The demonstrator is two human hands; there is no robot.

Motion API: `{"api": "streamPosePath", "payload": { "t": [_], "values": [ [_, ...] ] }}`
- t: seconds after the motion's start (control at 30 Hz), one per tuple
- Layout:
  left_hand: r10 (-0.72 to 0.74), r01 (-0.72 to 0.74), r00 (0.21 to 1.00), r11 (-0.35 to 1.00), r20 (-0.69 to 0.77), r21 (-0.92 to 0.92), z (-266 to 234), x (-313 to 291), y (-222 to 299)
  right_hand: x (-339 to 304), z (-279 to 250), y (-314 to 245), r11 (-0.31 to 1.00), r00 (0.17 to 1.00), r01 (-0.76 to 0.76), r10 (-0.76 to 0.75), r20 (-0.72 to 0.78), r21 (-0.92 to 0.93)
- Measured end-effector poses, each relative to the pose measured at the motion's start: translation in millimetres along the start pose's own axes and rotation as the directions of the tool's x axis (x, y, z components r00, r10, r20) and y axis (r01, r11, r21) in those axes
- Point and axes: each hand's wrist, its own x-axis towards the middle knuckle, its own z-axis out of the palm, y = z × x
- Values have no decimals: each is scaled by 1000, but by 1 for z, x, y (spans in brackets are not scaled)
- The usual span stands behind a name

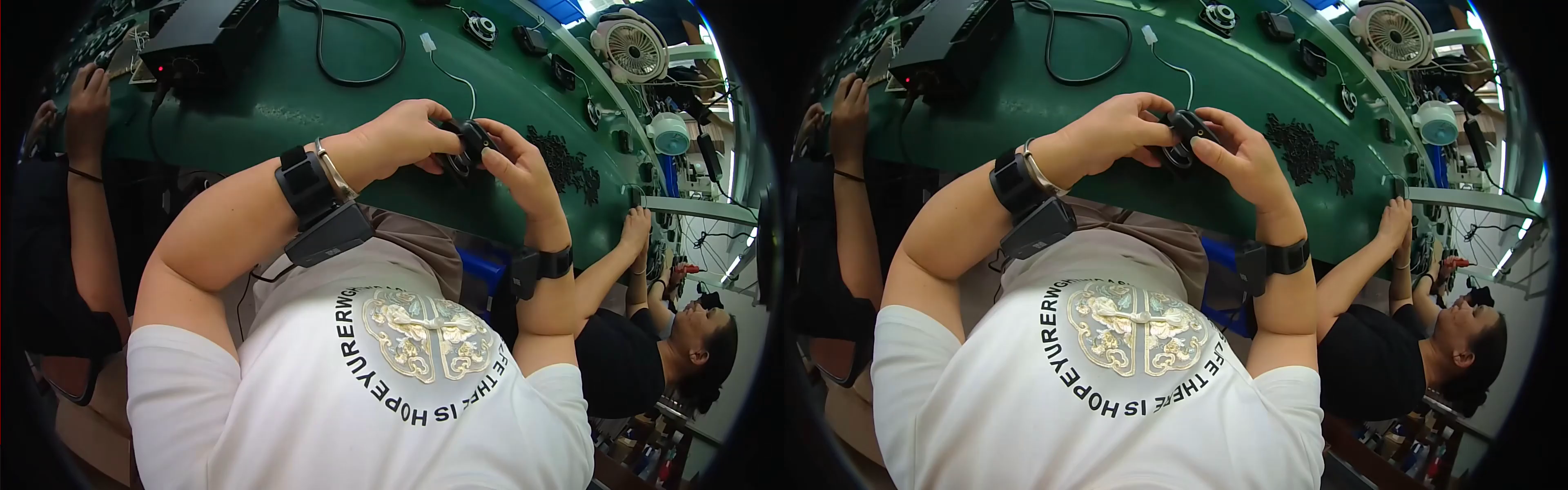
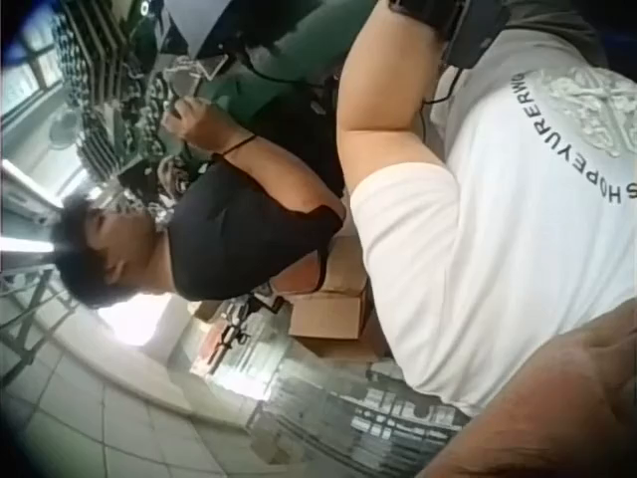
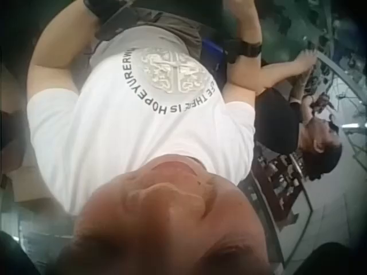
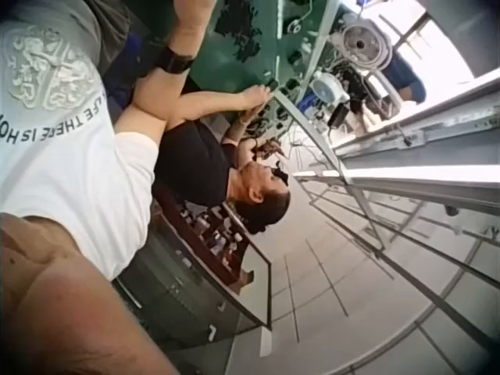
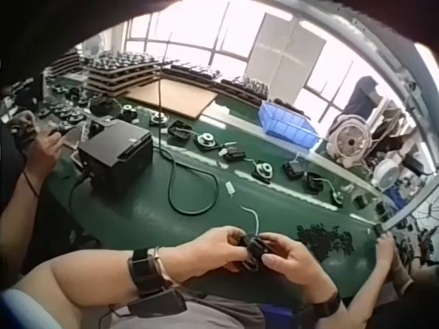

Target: Assembling electronic components by connecting wires to small housings on a factory production line.

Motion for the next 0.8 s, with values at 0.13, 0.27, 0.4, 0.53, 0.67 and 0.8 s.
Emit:
{"api": "streamPosePath", "payload": {
  "t": [0.13, 0.27, 0.4, 0.53, 0.67, 0.8],
  "values": [
    [12, -11, 1000, 995, -9, 99, -8, -2, 2, 0, 5, -3, 998, 998, -50, 49, -27, -48],
    [-31, 23, 999, 960, 24, 279, -9, -4, 21, 0, 7, -7, 998, 998, -45, 44, -35, -46],
    [-43, 49, 999, 850, -23, 525, -4, -5, 31, -5, 18, -8, 997, 999, -6, 2, -50, -73],
    [-10, 22, 1000, 817, -23, 576, -6, -4, 28, -9, 25, -9, 994, 997, 3, -11, -73, -105],
    [126, -93, 992, 697, 6, 711, -10, -3, 17, -14, 36, -13, 991, 992, 2, -19, -126, -131],
    [126, -112, 991, 657, 38, 746, -11, -11, 21, -19, 45, -16, 933, 986, -16, -46, -163, -359]
  ]
}}
